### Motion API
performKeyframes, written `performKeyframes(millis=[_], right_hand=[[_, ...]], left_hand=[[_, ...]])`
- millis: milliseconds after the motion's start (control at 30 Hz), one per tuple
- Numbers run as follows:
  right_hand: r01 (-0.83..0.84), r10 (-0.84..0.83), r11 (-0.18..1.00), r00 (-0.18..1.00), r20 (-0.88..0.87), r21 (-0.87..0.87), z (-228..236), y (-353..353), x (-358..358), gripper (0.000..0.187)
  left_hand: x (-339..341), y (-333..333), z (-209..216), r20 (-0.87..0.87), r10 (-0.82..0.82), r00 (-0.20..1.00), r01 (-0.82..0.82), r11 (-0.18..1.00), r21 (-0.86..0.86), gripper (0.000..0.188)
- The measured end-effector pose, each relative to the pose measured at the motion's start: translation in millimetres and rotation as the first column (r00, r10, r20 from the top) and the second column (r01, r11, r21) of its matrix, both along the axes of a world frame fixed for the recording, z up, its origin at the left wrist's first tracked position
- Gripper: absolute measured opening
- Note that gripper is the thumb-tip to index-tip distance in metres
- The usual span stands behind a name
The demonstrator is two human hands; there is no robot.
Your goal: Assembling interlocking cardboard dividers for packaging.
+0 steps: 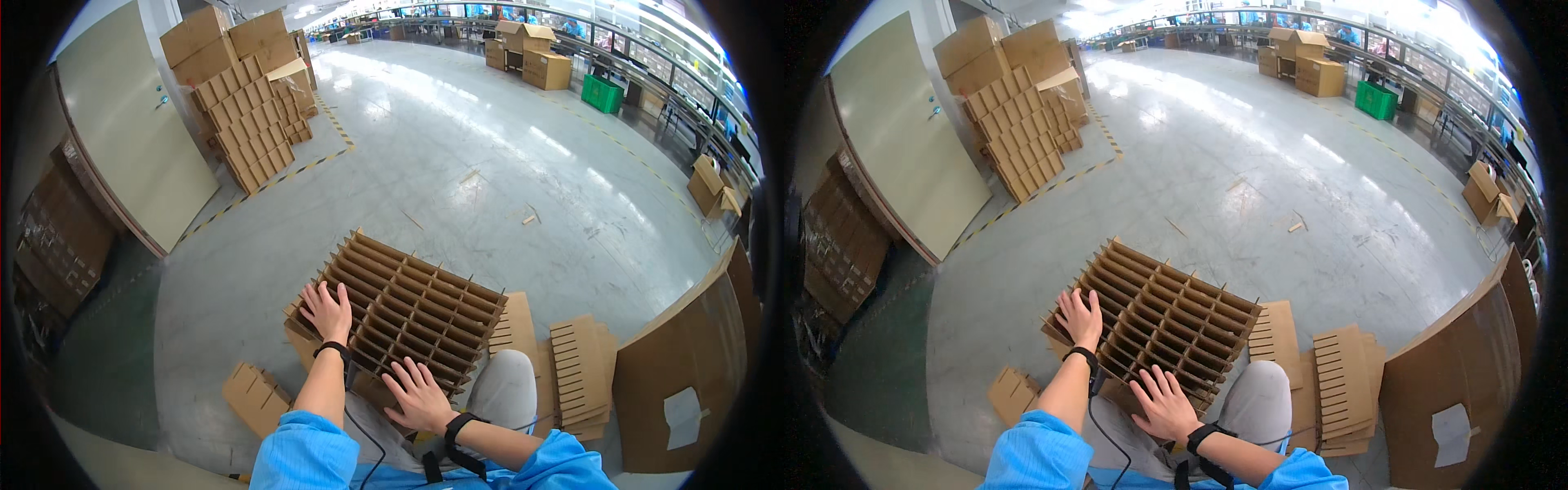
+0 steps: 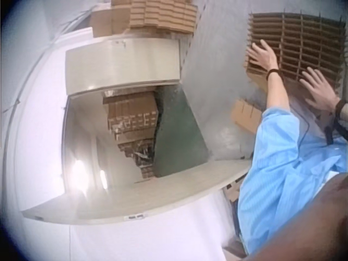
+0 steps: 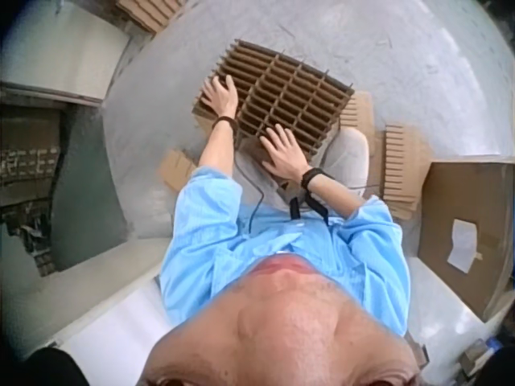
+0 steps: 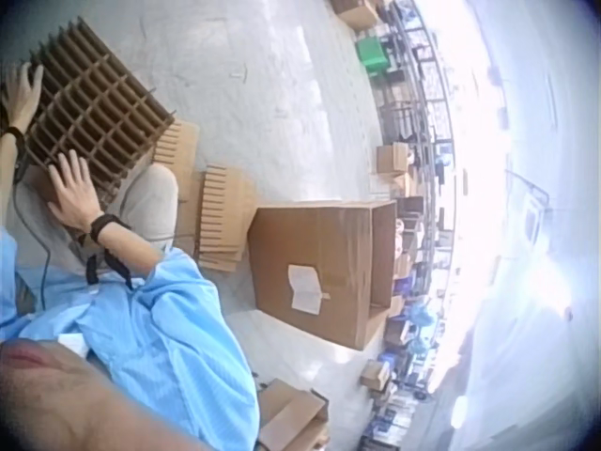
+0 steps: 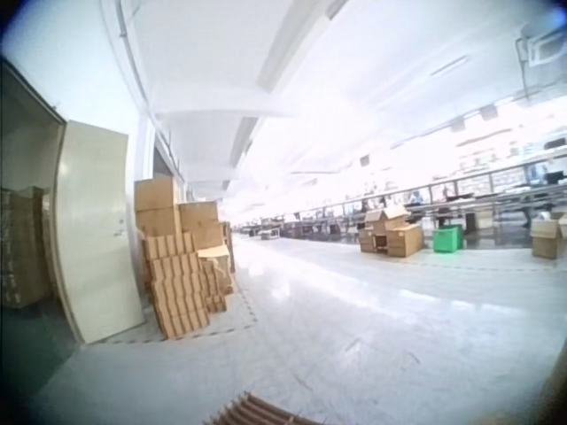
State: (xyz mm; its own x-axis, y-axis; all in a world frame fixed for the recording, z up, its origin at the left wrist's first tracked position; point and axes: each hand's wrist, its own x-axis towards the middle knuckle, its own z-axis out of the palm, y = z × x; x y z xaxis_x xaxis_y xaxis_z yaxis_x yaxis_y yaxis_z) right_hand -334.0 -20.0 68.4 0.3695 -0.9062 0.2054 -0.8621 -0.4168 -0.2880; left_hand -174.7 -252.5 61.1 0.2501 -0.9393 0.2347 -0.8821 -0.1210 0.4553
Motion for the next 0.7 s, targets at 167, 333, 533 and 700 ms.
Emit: performKeyframes(millis=[167, 333, 533, 700], right_hand=[[0.018, -0.018, 1.0, 1.0, 0.025, 0.015, 9, 1, -4, 0.068], [-0.004, -0.001, 0.999, 0.997, 0.08, 0.054, 14, 0, 2, 0.069], [0.01, -0.01, 1.0, 1.0, 0.018, 0.025, 5, 5, -2, 0.072], [0.014, -0.013, 1.0, 1.0, 0.024, -0.014, 3, 3, -4, 0.071]], left_hand=[[-10, 4, 7, 0.051, -0.061, 0.997, 0.059, 0.997, 0.051, 0.064], [-6, 2, 16, 0.129, -0.061, 0.99, 0.039, 0.986, 0.162, 0.065], [-7, 1, 3, 0.1, -0.071, 0.992, 0.057, 0.989, 0.138, 0.064], [0, -14, 19, -0.028, -0.022, 0.999, 0.023, 0.999, 0.045, 0.063]])
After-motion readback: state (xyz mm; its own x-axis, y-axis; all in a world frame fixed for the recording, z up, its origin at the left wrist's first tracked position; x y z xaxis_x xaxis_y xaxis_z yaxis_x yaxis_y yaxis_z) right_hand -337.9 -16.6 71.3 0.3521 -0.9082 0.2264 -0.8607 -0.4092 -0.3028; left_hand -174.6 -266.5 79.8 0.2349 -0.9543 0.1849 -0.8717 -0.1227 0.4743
